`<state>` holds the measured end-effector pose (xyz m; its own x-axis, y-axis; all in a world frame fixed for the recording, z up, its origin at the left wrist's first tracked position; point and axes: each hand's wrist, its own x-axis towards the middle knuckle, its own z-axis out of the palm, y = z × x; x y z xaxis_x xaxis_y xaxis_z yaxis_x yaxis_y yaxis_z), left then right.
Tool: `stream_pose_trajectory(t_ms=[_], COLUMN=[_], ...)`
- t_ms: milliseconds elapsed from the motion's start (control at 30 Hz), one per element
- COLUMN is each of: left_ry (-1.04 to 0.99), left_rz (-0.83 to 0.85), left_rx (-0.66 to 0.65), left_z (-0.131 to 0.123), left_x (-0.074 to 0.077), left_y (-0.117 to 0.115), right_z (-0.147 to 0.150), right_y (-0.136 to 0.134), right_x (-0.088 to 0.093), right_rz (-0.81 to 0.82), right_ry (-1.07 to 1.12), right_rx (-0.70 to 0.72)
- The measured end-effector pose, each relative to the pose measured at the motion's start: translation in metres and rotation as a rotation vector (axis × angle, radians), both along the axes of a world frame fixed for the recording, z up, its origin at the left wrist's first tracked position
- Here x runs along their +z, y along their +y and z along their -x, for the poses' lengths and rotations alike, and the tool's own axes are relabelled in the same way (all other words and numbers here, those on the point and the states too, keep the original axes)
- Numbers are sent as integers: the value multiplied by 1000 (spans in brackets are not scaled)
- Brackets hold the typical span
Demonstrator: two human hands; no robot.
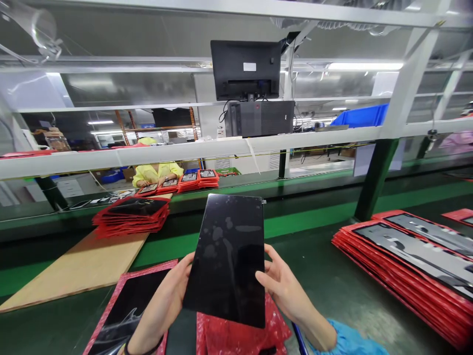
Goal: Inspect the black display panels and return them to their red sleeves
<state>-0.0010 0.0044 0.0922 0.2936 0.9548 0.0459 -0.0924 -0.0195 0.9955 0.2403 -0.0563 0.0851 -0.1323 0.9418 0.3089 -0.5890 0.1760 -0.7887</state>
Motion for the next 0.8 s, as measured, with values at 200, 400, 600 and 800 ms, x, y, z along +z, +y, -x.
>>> stream_pose_trajectory(t_ms=[200,400,600,800], left_ry=[-73,231,380,492], left_rz=[70,48,-416,-1598], left_rx=[-340,-555,-137,-275], left_z=[8,12,5,-28], left_x=[22,33,59,34], left_y=[31,66,49,-21], right_z=[-7,-14,2,17], right_y=[17,23,15,19], right_x=[4,-2,-6,14], right_rz=[124,263,209,87], right_ry=[68,145,164,191], right_rx=[366,402,248,78])
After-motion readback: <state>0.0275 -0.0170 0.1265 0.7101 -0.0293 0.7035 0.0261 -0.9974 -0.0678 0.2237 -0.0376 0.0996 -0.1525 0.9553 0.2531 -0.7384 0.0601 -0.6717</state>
